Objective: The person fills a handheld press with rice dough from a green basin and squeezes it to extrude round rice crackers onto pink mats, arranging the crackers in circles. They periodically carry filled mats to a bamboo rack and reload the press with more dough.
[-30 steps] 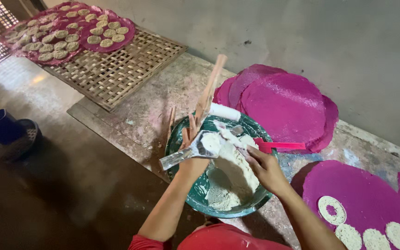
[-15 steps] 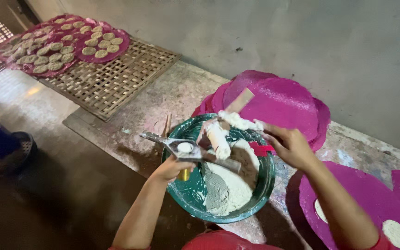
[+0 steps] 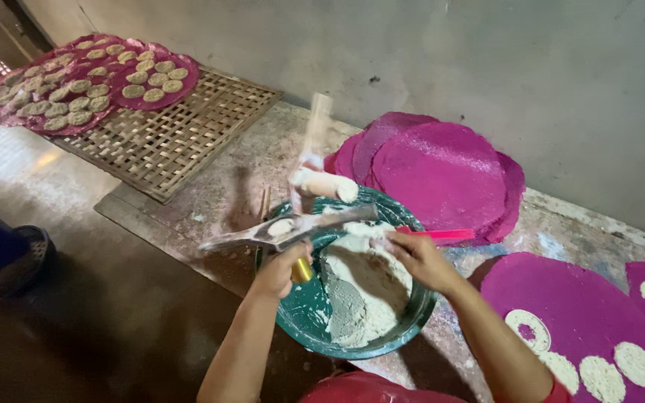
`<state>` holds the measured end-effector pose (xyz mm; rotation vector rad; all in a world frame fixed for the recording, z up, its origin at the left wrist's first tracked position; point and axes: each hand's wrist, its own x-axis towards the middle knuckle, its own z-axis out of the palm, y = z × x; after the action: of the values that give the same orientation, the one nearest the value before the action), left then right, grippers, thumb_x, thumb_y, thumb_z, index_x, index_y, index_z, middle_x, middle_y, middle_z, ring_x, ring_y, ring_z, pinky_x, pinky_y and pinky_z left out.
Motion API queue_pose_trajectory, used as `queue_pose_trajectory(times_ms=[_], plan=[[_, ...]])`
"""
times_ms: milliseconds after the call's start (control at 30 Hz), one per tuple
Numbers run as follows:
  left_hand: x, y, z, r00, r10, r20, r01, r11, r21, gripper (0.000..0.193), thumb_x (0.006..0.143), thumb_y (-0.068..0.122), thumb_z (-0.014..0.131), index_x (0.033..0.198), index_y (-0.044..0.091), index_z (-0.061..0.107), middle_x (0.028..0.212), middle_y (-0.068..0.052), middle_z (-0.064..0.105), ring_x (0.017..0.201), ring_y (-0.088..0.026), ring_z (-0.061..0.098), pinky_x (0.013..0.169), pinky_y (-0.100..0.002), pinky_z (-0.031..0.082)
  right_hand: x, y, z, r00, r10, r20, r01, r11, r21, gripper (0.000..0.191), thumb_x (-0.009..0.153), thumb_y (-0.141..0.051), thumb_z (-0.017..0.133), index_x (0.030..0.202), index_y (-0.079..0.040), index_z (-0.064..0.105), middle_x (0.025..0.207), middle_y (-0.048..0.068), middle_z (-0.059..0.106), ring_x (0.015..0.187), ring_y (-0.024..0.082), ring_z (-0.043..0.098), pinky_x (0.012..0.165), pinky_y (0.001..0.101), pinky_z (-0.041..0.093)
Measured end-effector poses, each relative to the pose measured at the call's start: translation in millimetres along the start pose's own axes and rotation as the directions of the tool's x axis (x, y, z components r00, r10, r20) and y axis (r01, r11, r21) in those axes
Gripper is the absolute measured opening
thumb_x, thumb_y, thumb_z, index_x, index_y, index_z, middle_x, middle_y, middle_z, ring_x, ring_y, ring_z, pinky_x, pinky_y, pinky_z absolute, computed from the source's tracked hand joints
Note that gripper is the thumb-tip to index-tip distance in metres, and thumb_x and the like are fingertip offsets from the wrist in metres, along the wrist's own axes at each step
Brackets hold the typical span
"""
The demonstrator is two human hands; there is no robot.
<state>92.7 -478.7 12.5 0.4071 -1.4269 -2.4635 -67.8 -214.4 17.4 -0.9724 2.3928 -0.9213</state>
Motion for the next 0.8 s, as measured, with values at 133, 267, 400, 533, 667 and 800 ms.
queue_pose_trajectory(times_ms=[133,267,400,533,667,800], plan=[[4,-18,8,0.982,-0.18,0.064,0.191,0.932,-0.309,0.04,0.088,0.017,0.068,0.125,0.004,0.069,0.095,-0.005,0.063,0.083,-0.014,0.061,0.076,-0.03,0.054,-37,15,34,0.969,-0.173,0.178,0.159,0.983,0.088,0.043,0.099,-0.027,0.057,0.138,-0.012,0.065,0.123,0.012,0.077,0.111,0.025,0.074,0.095,0.0399,0.059],[-34,-85,55,0.836,-0.284,0.47,0.391,0.909,-0.146,0.023,0.089,0.005,0.07,0.106,-0.009,0.065,0.094,-0.012,0.065,0.081,-0.02,0.065,0.068,-0.032,0.052,-77,6,7,0.808,-0.508,-0.298,0.589,0.674,0.446,0.078,0.106,-0.053,0.049,0.163,-0.015,0.013,0.166,0.023,0.028,0.146,0.041,0.045,0.116,0.0509,0.042],[-55,-161,149,0.617,-0.442,0.652,0.609,0.792,-0.039,0.038,0.085,0.01,0.072,0.121,-0.003,0.066,0.099,-0.009,0.069,0.09,-0.019,0.067,0.08,-0.034,0.056,-146,6,-50,0.906,-0.165,-0.39,0.363,-0.172,0.916,0.097,0.101,-0.049,0.06,0.171,0.003,0.017,0.152,0.04,0.034,0.129,0.044,0.061,0.109,0.0522,0.052],[-51,-160,204,0.679,-0.284,0.677,-0.067,0.894,0.442,0.048,0.083,0.018,0.076,0.125,0.003,0.06,0.11,-0.008,0.068,0.102,-0.021,0.066,0.088,-0.037,0.055,-222,43,-123,0.84,-0.138,-0.524,0.539,0.316,0.781,0.087,0.097,-0.03,0.066,0.163,-0.009,0.014,0.138,0.031,0.045,0.105,0.048,0.061,0.069,0.0491,0.055],[-67,-134,275,0.606,-0.393,0.691,-0.46,0.535,0.708,0.044,0.084,0.028,0.076,0.121,0.008,0.062,0.109,-0.01,0.07,0.103,-0.023,0.067,0.089,-0.038,0.056,-298,69,-165,0.817,-0.299,-0.493,0.495,0.802,0.333,0.071,0.098,-0.021,0.059,0.162,-0.006,0.029,0.133,0.035,0.05,0.11,0.046,0.064,0.082,0.05,0.058],[-88,-135,349,0.595,-0.369,0.714,-0.626,0.344,0.7,0.042,0.085,0.038,0.076,0.116,0.012,0.064,0.109,-0.011,0.071,0.103,-0.026,0.068,0.089,-0.039,0.056,-342,71,-189,0.622,-0.73,-0.282,0.638,0.682,-0.357,0.064,0.096,-0.023,0.062,0.156,-0.02,0.04,0.146,0.028,0.054,0.134,0.047,0.06,0.107,0.0514,0.056]])
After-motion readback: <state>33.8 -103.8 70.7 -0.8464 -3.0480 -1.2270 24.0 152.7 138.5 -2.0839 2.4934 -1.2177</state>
